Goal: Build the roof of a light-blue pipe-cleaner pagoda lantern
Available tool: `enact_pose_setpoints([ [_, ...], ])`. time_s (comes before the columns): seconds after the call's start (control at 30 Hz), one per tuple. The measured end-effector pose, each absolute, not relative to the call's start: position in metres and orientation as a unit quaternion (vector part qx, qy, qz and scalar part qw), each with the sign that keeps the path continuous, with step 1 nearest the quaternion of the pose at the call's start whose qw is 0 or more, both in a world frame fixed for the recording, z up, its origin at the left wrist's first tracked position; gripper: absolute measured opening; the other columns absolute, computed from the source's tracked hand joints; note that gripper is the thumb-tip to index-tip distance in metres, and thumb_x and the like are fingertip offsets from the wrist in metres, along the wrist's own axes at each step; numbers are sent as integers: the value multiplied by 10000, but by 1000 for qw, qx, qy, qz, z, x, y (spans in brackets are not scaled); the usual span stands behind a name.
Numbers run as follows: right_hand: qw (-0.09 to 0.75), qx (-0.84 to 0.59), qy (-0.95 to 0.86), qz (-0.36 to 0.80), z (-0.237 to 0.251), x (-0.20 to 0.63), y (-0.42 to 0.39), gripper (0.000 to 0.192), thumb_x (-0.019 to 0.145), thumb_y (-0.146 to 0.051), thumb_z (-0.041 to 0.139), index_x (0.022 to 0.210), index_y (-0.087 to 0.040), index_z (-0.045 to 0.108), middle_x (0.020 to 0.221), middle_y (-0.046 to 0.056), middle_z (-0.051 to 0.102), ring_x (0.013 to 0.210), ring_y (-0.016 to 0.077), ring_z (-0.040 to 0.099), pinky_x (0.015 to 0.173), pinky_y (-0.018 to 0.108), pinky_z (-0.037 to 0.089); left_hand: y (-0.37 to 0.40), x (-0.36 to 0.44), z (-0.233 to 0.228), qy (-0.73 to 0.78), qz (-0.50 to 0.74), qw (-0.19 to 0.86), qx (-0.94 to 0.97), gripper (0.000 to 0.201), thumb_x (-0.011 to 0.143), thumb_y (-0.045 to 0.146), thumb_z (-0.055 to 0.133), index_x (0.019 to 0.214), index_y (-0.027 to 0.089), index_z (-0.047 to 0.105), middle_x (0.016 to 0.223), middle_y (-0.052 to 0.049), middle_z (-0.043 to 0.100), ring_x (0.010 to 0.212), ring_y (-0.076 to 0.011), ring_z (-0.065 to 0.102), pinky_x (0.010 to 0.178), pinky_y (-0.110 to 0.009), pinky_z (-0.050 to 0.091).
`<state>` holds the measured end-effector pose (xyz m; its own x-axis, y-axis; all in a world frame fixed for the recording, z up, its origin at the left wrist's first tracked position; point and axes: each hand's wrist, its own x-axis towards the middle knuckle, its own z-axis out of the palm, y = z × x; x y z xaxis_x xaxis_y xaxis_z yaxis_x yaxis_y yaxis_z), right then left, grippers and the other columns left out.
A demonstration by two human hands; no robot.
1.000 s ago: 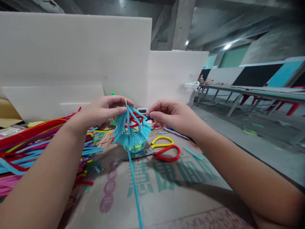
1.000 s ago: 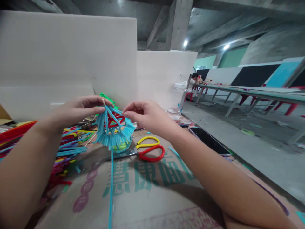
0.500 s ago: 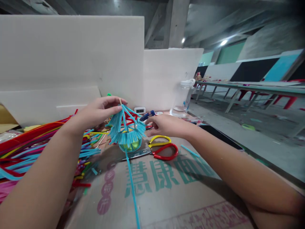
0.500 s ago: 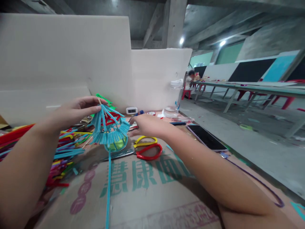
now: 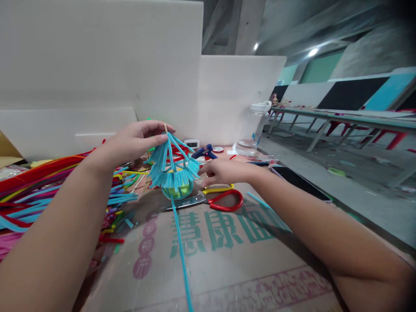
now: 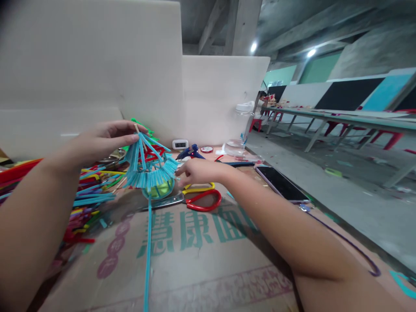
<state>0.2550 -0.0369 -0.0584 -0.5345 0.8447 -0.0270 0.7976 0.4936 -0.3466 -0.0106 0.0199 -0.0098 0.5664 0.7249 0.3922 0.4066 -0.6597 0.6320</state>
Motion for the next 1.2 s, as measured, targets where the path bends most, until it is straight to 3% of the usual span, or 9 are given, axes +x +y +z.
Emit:
enact_pose_setpoints([
  [0.07, 110, -498, -838, 194, -70, 253, -31, 213, 801, -356, 697, 895, -168, 730, 706, 2, 611, 636, 129, 521, 568, 246, 355, 19, -11, -10, 332, 327, 242, 851, 399, 808, 453, 648, 1158, 263, 673, 883, -40, 719, 741, -193, 675, 569, -281, 521],
  [0.23, 217, -453, -736, 455, -96, 255, -15, 241, 812, -410, 672, 803, -170, 653, 541, -87, 386, 484, 76, 357, 469, 210, 291, 21, -10, -10, 321, 326, 243, 855, 407, 809, 449, 651, 1162, 247, 670, 893, -48, 720, 778, -207, 674, 594, -290, 525],
  [0.4, 204, -378, -735, 525, -95, 265, -15, 359, 840, -492, 658, 844, -133, 678, 584, -70, 461, 494, 61, 407, 487, 204, 330, 23, -10, -11, 304, 326, 255, 858, 412, 846, 444, 622, 1186, 213, 652, 1056, -71, 709, 893, -219, 671, 692, -299, 542],
  [0.63, 132, -348, -779, 506, -67, 277, -24, 363, 924, -452, 585, 992, -120, 714, 766, 23, 661, 599, 71, 541, 590, 208, 455, 22, -8, -12, 302, 334, 268, 852, 399, 866, 424, 611, 1189, 191, 643, 1122, -81, 696, 977, -241, 660, 798, -344, 533],
  [0.77, 214, -343, -793, 455, -56, 277, -27, 273, 864, -400, 678, 878, -131, 719, 887, 52, 707, 662, 87, 595, 657, 229, 506, 20, -6, -11, 297, 338, 265, 853, 411, 862, 424, 606, 1181, 169, 645, 1094, -91, 701, 969, -245, 661, 811, -359, 529],
  [0.93, 333, -330, -766, 440, -40, 272, -40, 371, 909, -488, 594, 873, -139, 714, 1100, 86, 676, 781, 113, 652, 696, 256, 544, 23, -3, -15, 289, 350, 274, 848, 433, 866, 420, 593, 1204, 152, 633, 1179, -109, 672, 1004, -240, 654, 839, -363, 532],
  [1.0, 348, -324, -748, 463, -35, 270, -45, 378, 904, -497, 604, 908, -136, 716, 1050, 96, 703, 830, 141, 676, 731, 278, 553, 25, -3, -16, 281, 355, 272, 849, 501, 860, 423, 603, 1276, 145, 588, 1225, -126, 648, 1026, -239, 647, 841, -360, 539],
  [1.1, 382, -326, -730, 463, -28, 268, -50, 347, 889, -477, 641, 916, -139, 712, 722, 27, 694, 660, 111, 656, 627, 226, 519, 20, -5, -9, 289, 395, 208, 847, 636, 836, 441, 640, 1382, 147, 500, 1281, -146, 614, 1063, -243, 631, 847, -355, 538],
  [1.2, 442, -335, -717, 422, -21, 261, -58, 352, 866, -485, 667, 907, -139, 720, 580, -31, 609, 524, 68, 568, 528, 182, 460, 2, -5, 4, 345, 475, 91, 805, 579, 842, 494, 625, 1314, 162, 581, 1178, -124, 669, 944, -227, 648, 796, -345, 527],
])
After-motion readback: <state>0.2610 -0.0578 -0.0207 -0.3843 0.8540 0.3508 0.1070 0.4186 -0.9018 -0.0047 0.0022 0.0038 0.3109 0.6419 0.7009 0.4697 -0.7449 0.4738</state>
